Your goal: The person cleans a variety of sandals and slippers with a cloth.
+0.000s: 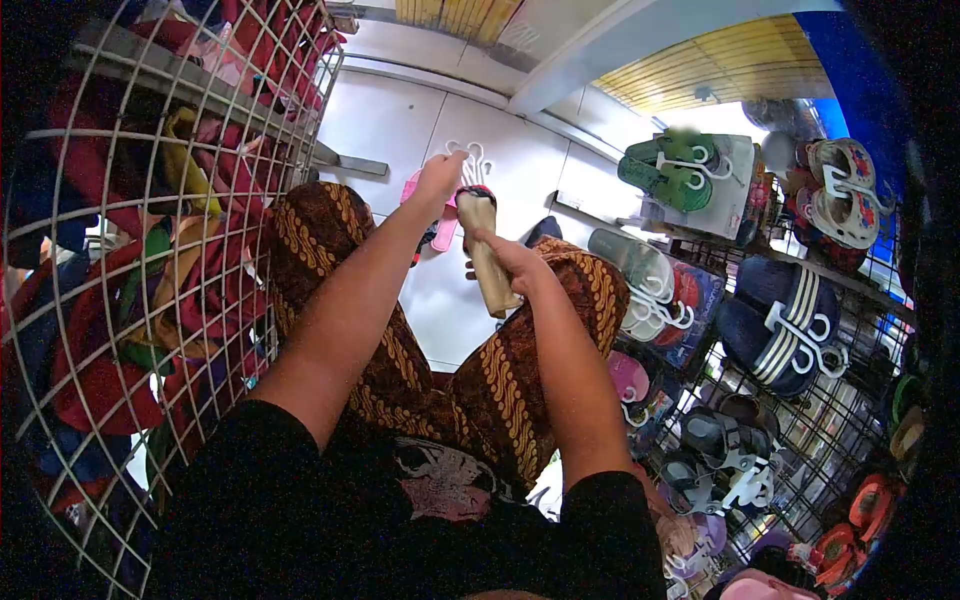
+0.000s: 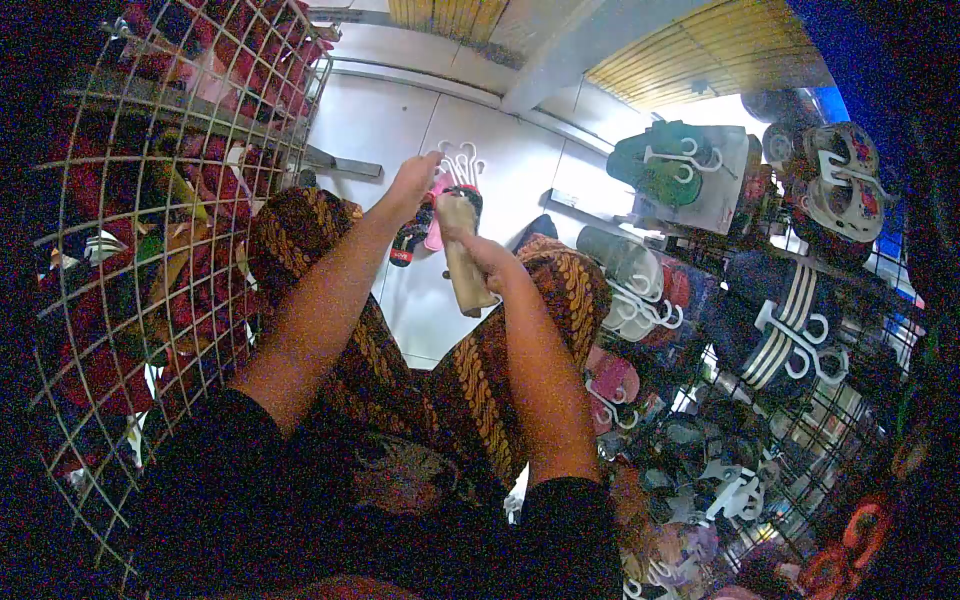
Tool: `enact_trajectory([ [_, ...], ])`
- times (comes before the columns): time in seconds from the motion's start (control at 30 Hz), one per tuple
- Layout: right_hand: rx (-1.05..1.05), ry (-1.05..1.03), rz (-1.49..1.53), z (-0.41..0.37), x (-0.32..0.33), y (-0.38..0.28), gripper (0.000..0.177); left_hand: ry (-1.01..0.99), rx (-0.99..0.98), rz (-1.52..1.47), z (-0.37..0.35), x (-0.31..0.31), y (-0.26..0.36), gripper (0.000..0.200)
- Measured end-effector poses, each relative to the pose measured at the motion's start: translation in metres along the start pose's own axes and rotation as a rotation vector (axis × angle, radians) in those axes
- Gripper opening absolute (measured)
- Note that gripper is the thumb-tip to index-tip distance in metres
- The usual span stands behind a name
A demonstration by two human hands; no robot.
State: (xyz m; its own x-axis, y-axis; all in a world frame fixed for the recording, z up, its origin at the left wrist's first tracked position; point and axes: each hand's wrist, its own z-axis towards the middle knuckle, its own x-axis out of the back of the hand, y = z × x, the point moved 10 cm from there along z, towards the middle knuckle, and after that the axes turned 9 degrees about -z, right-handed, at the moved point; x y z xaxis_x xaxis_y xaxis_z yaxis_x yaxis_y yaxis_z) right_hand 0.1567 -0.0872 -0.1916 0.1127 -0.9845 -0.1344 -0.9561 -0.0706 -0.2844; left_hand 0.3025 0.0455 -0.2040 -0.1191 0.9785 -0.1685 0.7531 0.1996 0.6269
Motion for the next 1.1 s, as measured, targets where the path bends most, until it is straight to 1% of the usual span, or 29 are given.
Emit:
enact_trajectory([
  [0.03,0.015,0.001,0.002,0.0,0.0,-0.001,0.056,0.008,0.041,-0.048,-0.008,-0.003,0.003,0.055],
  [0.07,0.032,0.002,0.003,0.0,0.001,-0.004,0.056,-0.028,0.015,-0.032,-0.017,-0.009,0.012,0.054],
  [0.1,0.048,0.002,0.002,0.001,0.002,-0.005,0.055,-0.052,0.026,-0.021,-0.011,-0.011,0.007,0.054],
  [0.13,0.158,0.077,0.128,0.004,0.01,-0.016,0.055,-0.075,0.036,-0.01,-0.005,-0.012,0.004,0.053],
  [0.23,0.341,0.233,0.349,-0.017,0.025,-0.043,0.059,-0.102,0.014,-0.031,0.007,-0.012,0.0,0.051],
  [0.27,0.326,0.196,0.415,-0.014,0.027,-0.042,0.052,-0.1,0.017,-0.03,0.01,-0.011,-0.002,0.051],
  [0.33,0.336,0.209,0.426,-0.013,0.026,-0.045,0.051,-0.075,0.049,0.006,0.003,-0.011,-0.001,0.051],
  [0.43,0.311,0.187,0.431,-0.015,0.02,-0.045,0.048,-0.209,0.041,0.02,-0.01,-0.028,0.006,0.058],
  [0.5,0.303,0.177,0.407,-0.02,0.014,-0.046,0.047,-0.302,0.215,0.054,-0.031,-0.041,-0.004,0.064],
  [0.53,0.377,0.112,0.373,-0.042,0.001,-0.063,0.049,-0.349,0.303,0.073,-0.038,-0.048,-0.011,0.066],
  [0.63,0.336,0.087,0.42,-0.042,-0.003,-0.063,0.054,-0.443,0.295,0.093,-0.04,-0.06,-0.028,0.071],
  [0.67,0.335,0.112,0.435,-0.037,0.002,-0.059,0.054,-0.458,0.283,0.102,-0.037,-0.061,-0.031,0.066],
  [0.77,0.375,0.008,0.513,-0.017,0.004,-0.056,0.047,-0.499,0.241,0.122,-0.038,-0.067,-0.026,0.051],
  [0.87,0.412,0.089,0.521,-0.004,0.015,-0.052,0.045,-0.448,0.244,0.016,-0.032,-0.061,-0.029,0.043],
  [0.97,0.382,0.111,0.505,0.012,0.022,-0.044,0.044,-0.416,0.203,-0.086,-0.032,-0.06,-0.016,0.043],
  [1.07,0.423,0.141,0.494,-0.002,0.02,-0.053,0.052,-0.479,0.159,-0.126,-0.029,-0.066,-0.014,0.05],
  [1.1,0.448,0.208,0.447,0.0,0.028,-0.052,0.053,-0.44,0.125,-0.046,-0.029,-0.064,-0.012,0.052],
])
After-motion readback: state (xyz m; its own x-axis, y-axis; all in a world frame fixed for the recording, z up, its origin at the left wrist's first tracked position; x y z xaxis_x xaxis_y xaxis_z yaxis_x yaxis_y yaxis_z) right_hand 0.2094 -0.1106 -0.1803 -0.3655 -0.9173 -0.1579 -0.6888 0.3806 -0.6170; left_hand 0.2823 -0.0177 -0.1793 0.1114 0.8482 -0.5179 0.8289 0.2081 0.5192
